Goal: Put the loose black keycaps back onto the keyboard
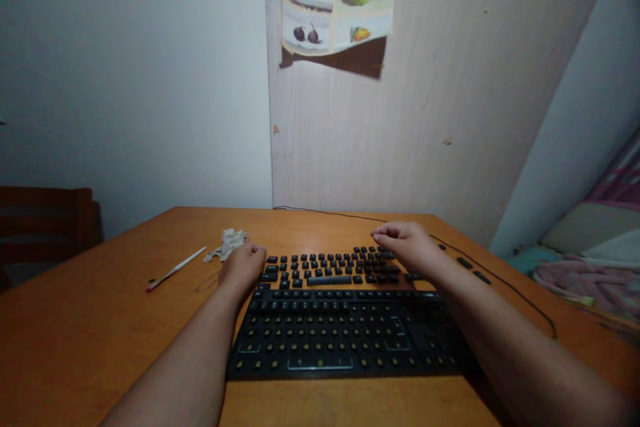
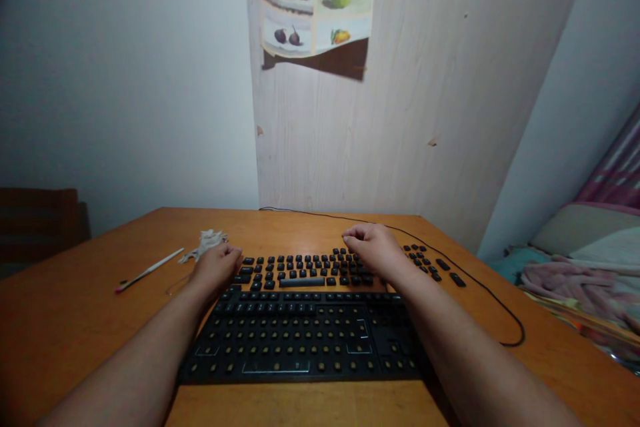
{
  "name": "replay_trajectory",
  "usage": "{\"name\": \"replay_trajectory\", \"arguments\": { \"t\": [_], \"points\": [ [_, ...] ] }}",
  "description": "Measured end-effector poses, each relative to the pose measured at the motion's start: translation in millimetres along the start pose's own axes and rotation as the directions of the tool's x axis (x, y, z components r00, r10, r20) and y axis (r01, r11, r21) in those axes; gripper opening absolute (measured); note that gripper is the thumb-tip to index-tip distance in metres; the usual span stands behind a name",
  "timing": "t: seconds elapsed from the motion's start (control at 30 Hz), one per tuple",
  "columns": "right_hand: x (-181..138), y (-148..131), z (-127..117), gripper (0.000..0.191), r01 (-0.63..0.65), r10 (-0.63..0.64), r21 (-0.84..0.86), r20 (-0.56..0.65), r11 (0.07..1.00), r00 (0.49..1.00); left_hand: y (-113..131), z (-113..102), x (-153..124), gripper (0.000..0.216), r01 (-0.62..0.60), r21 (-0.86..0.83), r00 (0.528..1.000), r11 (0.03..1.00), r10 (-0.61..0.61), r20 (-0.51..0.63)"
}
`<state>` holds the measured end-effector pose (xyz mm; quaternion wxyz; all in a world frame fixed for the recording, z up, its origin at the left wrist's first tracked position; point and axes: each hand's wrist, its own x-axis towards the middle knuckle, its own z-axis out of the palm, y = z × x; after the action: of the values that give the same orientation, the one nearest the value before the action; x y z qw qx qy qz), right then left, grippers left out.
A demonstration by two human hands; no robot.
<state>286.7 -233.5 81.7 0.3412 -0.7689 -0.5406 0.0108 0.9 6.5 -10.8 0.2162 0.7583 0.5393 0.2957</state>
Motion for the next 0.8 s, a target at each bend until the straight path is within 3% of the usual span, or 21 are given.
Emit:
{"name": "replay_trajectory", "arguments": {
  "t": [0.33,0.6,0.8],
  "points": [
    [52,18,22,0.017,-0.034,0.093,-0.302,0.183,0.953,0.979,-1,1,2,0.034,0.007,0.045,1.0,0.999,-0.007,0.005],
    [70,27,46,0.015,-0.048,0.176,-0.37,0.32,0.928,0.931,3,0,-1,0.031,0.02,0.064,1.0,0.998,-0.02,0.004],
    [80,33,55,0.027,-0.039,0.231,-0.409,0.431,0.912,0.872,8,-3,-6,0.031,0.04,0.072,0.999,0.997,-0.038,-0.024]
  ]
}}
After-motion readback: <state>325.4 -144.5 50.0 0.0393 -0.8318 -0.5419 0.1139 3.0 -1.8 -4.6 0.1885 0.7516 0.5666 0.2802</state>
